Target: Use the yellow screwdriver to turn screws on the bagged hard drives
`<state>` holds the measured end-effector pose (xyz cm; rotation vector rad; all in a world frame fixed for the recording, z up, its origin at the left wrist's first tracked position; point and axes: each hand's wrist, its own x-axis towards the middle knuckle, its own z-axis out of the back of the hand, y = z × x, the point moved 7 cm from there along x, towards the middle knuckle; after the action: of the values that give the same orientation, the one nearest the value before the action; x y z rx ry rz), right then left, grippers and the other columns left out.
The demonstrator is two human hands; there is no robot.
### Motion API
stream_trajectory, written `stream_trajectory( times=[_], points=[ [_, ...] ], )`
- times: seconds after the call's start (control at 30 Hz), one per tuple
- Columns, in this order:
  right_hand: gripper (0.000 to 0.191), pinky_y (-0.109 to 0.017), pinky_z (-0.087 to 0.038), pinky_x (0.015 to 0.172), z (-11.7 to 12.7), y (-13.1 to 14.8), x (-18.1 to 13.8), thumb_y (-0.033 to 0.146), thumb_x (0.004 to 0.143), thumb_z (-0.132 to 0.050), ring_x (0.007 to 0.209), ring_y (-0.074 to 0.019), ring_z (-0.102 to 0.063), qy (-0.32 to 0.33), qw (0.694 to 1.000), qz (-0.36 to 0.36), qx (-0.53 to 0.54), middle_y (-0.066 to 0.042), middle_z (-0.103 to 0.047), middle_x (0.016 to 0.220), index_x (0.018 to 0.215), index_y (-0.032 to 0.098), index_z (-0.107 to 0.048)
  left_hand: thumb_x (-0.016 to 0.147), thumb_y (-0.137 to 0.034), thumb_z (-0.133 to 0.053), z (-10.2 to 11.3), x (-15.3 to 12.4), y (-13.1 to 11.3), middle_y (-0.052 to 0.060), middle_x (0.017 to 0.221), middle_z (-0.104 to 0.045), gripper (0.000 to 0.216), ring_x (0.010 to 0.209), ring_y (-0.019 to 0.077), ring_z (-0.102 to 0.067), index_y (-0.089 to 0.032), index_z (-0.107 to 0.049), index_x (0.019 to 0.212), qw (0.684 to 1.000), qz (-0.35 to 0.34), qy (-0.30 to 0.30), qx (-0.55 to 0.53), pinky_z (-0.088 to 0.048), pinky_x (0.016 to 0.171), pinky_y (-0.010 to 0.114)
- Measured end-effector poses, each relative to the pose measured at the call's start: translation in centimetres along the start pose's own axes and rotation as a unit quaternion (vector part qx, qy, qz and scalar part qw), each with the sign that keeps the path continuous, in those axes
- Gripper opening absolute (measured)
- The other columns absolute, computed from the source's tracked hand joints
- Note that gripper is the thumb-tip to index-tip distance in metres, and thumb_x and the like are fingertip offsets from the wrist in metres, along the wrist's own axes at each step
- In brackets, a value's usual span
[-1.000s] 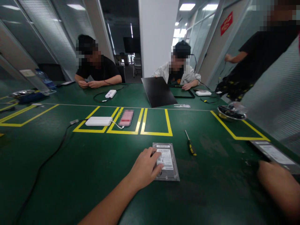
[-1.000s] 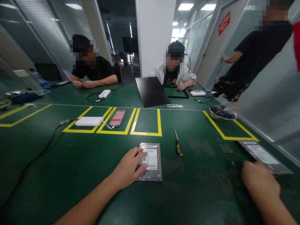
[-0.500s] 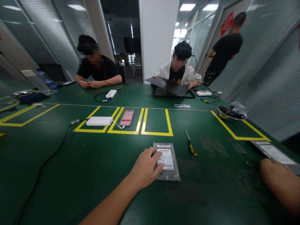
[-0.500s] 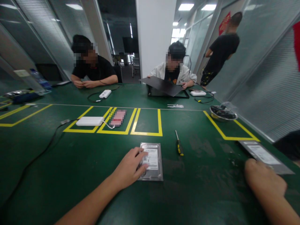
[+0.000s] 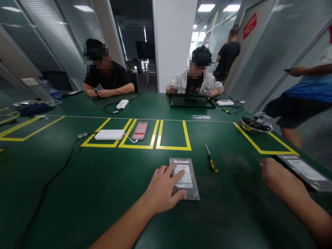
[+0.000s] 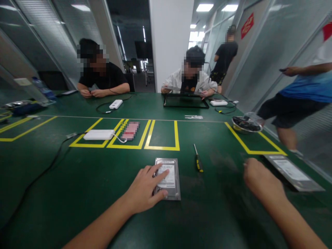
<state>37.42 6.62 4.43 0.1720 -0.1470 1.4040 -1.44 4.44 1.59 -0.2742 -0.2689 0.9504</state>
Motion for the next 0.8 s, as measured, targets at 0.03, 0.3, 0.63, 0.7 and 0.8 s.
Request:
stream_trajectory(
  times=[0.03,0.3,0.63,0.7,0.8],
  points=[
    [0.015,-0.035,-0.037,0.069,0.0,1.7,0.2,0.025,0.096,-0.036,0.080,-0.0234,-0.058,0.006,1.000,0.022,0.013,-0.012,-0.058,0.086,0.083,0.021,-0.042,0.089,-0.055,-0.055,0.0,0.0,0.0,0.009,0.154,-0.036,0.064,0.123,0.0357,-0.042,-0.033,-0.040,0.147,1.000,0.001,0.001,0.001,-0.038,0.098,0.054],
    [0.024,-0.028,-0.039,0.064,1.6,16.6,-2.0,0.035,0.101,-0.031,0.070,-0.0159,-0.053,0.088,0.951,0.162,0.247,-0.002,-0.055,0.080,0.088,0.022,-0.045,0.086,-0.056,-0.058,0.1,0.1,-0.1,0.009,0.152,-0.039,0.065,0.122,0.0360,-0.044,-0.034,-0.043,0.146,1.000,0.001,-0.008,0.005,-0.039,0.097,0.054],
    [0.018,-0.028,-0.040,0.065,0.5,24.5,-5.0,0.025,0.101,-0.034,0.076,-0.0173,-0.054,0.053,0.905,0.235,0.350,-0.004,-0.056,0.086,0.091,0.020,-0.048,0.083,-0.052,-0.063,0.3,0.3,-0.2,0.010,0.148,-0.043,0.067,0.117,0.0362,-0.047,-0.034,-0.045,0.144,1.000,-0.005,-0.016,0.018,-0.041,0.094,0.053],
    [0.018,-0.029,-0.041,0.066,-0.4,24.8,-5.3,0.024,0.101,-0.034,0.075,-0.0177,-0.054,0.048,0.903,0.243,0.352,-0.004,-0.056,0.085,0.091,0.019,-0.049,0.082,-0.052,-0.064,0.4,0.3,-0.2,0.010,0.147,-0.044,0.065,0.116,0.0357,-0.047,-0.035,-0.047,0.143,1.000,-0.007,-0.018,0.016,-0.042,0.093,0.052],
    [0.019,-0.030,-0.043,0.071,-1.6,24.8,-5.7,0.025,0.101,-0.034,0.078,-0.0183,-0.055,0.048,0.896,0.256,0.360,-0.005,-0.057,0.087,0.094,0.019,-0.051,0.081,-0.052,-0.066,0.6,0.3,-0.3,0.010,0.146,-0.045,0.066,0.114,0.0349,-0.048,-0.035,-0.047,0.142,1.000,-0.008,-0.024,0.016,-0.042,0.091,0.051]
  ],
)
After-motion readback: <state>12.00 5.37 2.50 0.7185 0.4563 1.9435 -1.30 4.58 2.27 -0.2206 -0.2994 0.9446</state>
